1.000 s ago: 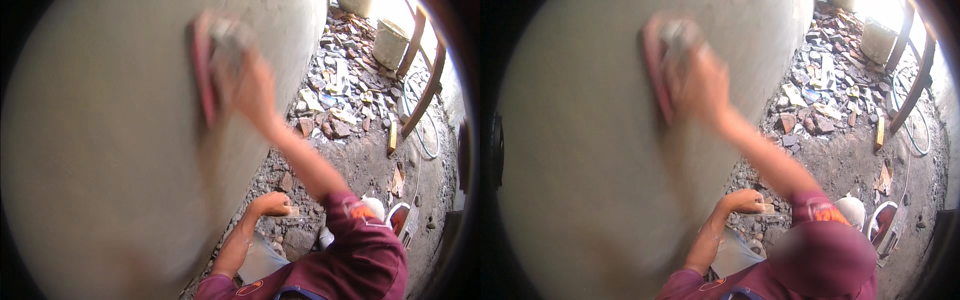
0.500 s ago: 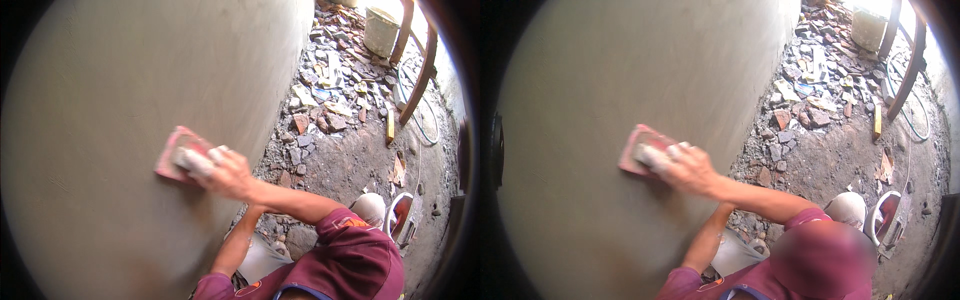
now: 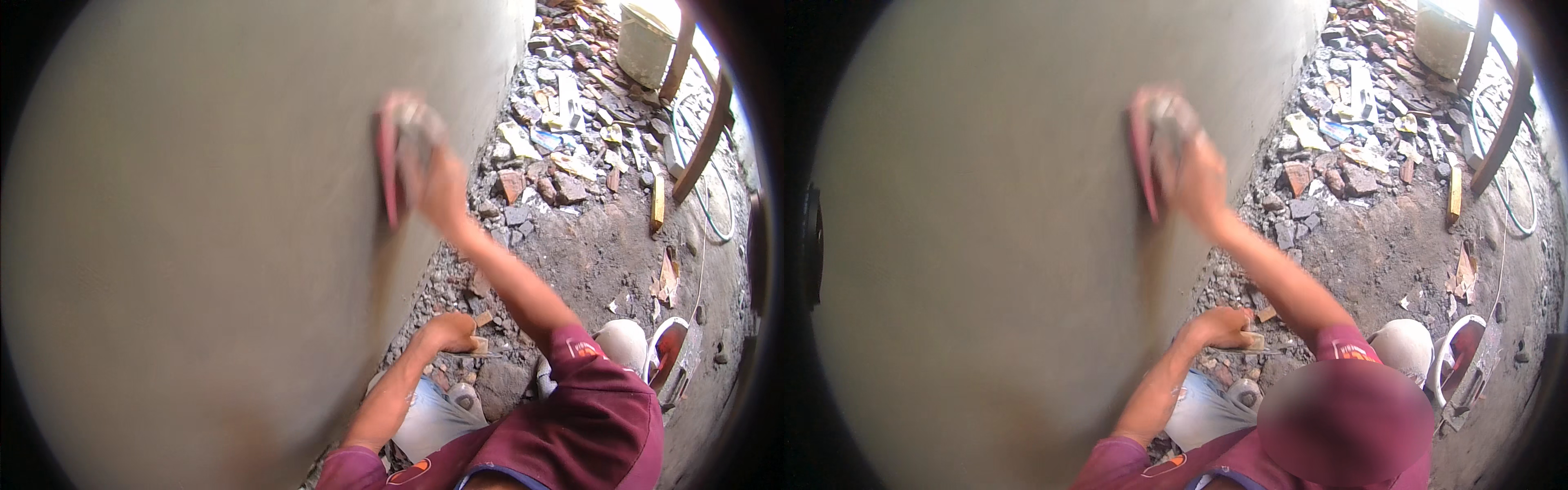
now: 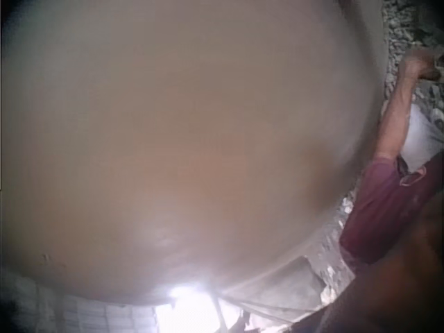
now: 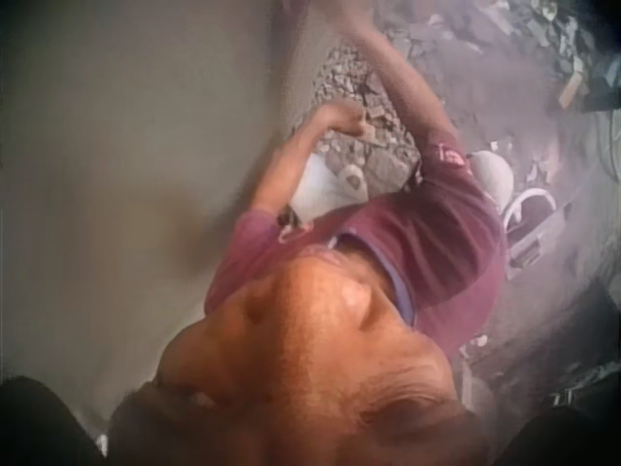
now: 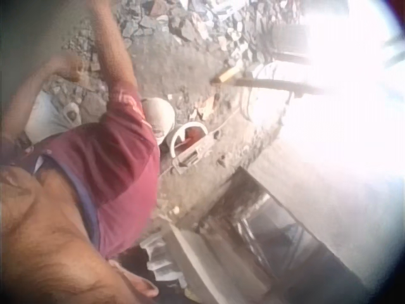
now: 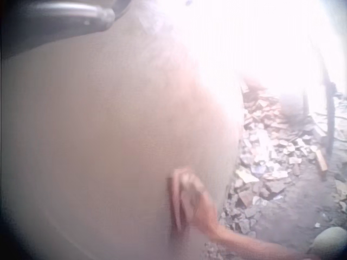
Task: The person smooths a curved concrete wall using a pink trowel held in the right hand, moving it in circular and sweeping motions. The person occasionally touches the wall with the left hand to check the surface while remaining in a squatting position.
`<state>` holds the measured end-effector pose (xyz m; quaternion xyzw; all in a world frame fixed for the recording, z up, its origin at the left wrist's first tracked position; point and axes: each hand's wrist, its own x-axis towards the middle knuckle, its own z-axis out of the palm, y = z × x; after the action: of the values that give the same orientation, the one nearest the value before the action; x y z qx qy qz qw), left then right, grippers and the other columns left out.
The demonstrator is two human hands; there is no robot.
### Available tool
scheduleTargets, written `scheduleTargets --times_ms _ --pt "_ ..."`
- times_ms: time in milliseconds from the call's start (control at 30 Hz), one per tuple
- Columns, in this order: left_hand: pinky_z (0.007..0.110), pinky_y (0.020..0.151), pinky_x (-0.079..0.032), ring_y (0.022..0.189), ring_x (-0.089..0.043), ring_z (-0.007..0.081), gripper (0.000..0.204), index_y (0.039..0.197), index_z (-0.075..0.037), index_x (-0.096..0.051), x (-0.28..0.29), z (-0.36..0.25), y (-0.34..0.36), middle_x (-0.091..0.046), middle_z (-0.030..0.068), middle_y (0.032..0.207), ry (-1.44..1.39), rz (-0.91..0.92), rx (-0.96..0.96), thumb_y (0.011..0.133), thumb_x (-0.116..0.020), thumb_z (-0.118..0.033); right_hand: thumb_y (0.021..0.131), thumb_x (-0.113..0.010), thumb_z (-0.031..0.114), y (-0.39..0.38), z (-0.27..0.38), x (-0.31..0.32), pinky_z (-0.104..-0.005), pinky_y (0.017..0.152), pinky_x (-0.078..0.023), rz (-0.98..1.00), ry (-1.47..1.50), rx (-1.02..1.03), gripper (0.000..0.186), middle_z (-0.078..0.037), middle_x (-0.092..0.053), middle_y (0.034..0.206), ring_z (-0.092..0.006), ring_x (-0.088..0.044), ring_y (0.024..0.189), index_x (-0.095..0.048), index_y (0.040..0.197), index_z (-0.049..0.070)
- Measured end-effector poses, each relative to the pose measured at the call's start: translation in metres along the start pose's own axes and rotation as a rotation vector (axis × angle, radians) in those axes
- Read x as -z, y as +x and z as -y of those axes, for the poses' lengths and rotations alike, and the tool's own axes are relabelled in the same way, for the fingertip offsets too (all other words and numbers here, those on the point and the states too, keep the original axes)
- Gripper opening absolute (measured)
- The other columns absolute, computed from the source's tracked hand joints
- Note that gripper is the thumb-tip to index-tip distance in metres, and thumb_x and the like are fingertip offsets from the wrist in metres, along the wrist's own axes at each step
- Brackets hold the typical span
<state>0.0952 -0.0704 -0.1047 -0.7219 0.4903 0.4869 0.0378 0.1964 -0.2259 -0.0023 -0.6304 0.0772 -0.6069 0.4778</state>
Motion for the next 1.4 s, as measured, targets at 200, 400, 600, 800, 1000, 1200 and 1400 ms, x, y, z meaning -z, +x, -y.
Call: scheduleTargets --times_ms 200,400,600,800,1000,1200,1400 --pt "0.047 0.088 -0.055 0.100 -0.071 0.0410 0.038 0.103 0.007 -0.071 -0.068 0.054 0.011 -0.071 0.0293 0.103 -0.024 -0.447 -0.272 0.084 -0.062 -0.025 0.085 -0.078 0.018 -0.074 0.134 -0.036 -0.0356 0.070 -0.060 0.185 -0.060 0.224 0.047 -0.018 -0.072 0.111 -0.0317 -0.072 0.082 -0.064 0.129 0.010" --pt "0.047 0.085 -0.055 0.093 -0.071 0.0410 0.034 0.093 0.001 -0.074 -0.016 -0.013 -0.038 -0.072 0.0260 0.093 0.058 -0.105 0.070 0.085 -0.063 -0.030 0.087 -0.073 0.022 -0.010 0.037 -0.014 -0.0412 0.066 -0.056 -0.013 0.067 0.044 0.038 -0.016 -0.071 0.100 -0.0370 -0.069 0.079 -0.067 0.121 0.008" --pt "0.050 0.082 -0.056 0.091 -0.071 0.0403 0.032 0.096 0.000 -0.073 -0.033 -0.048 -0.101 -0.073 0.0235 0.090 0.070 -0.019 -0.007 0.086 -0.063 -0.028 0.084 -0.075 0.013 -0.116 0.119 -0.023 -0.0383 0.071 -0.059 0.292 -0.073 0.424 0.037 -0.013 -0.071 0.098 -0.0308 -0.071 0.083 -0.070 0.121 0.014" --pt "0.052 0.080 -0.054 0.090 -0.069 0.0404 0.035 0.106 -0.001 -0.066 -0.067 -0.046 -0.155 -0.069 0.0193 0.099 0.013 -0.310 -0.124 0.091 -0.065 -0.033 0.087 -0.074 0.019 -0.075 0.033 -0.012 -0.0381 0.069 -0.057 0.230 -0.104 0.425 0.046 -0.009 -0.069 0.099 -0.0296 -0.070 0.084 -0.064 0.131 0.019" --pt "0.050 0.079 -0.054 0.089 -0.069 0.0399 0.036 0.107 -0.001 -0.067 -0.065 -0.054 -0.189 -0.069 0.0169 0.096 -0.017 -0.502 -0.041 0.093 -0.064 -0.033 0.105 -0.054 0.021 0.021 0.085 -0.011 -0.0400 0.077 -0.060 0.135 -0.060 -0.115 0.044 -0.024 -0.069 0.116 -0.0341 -0.073 0.088 -0.043 0.144 0.003" --pt "0.050 0.081 -0.054 0.092 -0.068 0.0406 0.038 0.114 -0.002 -0.067 -0.050 -0.042 -0.183 -0.069 0.0180 0.101 -0.131 -0.371 -0.175 0.093 -0.064 -0.034 0.081 -0.077 0.014 -0.169 0.102 -0.002 -0.0402 0.071 -0.059 0.448 -0.110 0.242 0.056 -0.016 -0.071 0.101 -0.0326 -0.070 0.078 -0.063 0.135 0.017" --pt "0.049 0.083 -0.053 0.095 -0.067 0.0414 0.041 0.114 -0.002 -0.067 -0.042 -0.038 -0.178 -0.070 0.0174 0.107 -0.153 -0.313 -0.191 0.091 -0.067 -0.036 0.087 -0.073 0.017 -0.028 0.034 -0.024 -0.0449 0.070 -0.056 0.097 -0.105 0.284 0.047 -0.020 -0.069 0.095 -0.0380 -0.069 0.081 -0.057 0.131 0.011"
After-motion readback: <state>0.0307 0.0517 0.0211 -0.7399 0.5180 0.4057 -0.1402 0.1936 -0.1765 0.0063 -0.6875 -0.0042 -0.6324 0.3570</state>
